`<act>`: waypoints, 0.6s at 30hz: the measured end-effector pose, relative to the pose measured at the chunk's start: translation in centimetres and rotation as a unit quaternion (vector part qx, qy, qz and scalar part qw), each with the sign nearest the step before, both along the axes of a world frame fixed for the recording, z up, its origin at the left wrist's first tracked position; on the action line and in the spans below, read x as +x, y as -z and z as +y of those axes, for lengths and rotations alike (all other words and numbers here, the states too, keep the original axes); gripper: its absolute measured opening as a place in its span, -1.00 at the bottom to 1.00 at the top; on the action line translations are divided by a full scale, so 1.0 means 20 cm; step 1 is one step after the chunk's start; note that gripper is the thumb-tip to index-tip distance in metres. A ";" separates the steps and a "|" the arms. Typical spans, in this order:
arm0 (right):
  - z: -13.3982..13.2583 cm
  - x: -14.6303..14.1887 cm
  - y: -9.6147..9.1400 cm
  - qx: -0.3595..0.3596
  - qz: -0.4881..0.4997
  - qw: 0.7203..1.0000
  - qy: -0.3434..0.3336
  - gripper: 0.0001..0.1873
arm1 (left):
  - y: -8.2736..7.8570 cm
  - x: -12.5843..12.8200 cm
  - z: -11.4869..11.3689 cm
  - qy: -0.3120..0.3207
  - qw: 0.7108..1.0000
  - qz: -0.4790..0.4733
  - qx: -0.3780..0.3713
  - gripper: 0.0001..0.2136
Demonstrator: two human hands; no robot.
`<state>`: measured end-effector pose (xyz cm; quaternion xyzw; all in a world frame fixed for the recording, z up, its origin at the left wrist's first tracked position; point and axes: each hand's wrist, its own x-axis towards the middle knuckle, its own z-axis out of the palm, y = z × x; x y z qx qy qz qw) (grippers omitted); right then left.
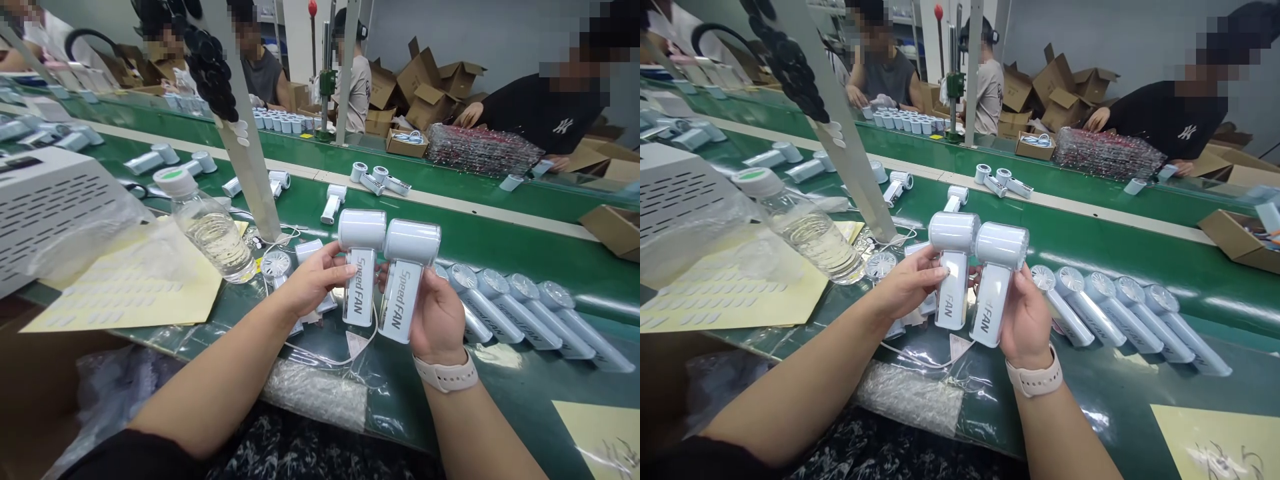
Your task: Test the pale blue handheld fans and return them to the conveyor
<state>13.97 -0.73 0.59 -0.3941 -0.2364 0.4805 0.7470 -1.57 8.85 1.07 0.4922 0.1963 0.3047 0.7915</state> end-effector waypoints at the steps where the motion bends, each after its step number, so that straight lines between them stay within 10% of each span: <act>1: 0.00 0.00 0.00 -0.001 0.000 1.000 0.002 -0.76 | 0.00 0.00 0.00 0.000 1.000 0.001 0.004 -0.49; 18: -0.01 0.05 0.03 0.031 -0.084 0.995 0.053 -0.78 | 0.02 -0.01 -0.02 -0.026 0.991 0.051 0.122 -0.51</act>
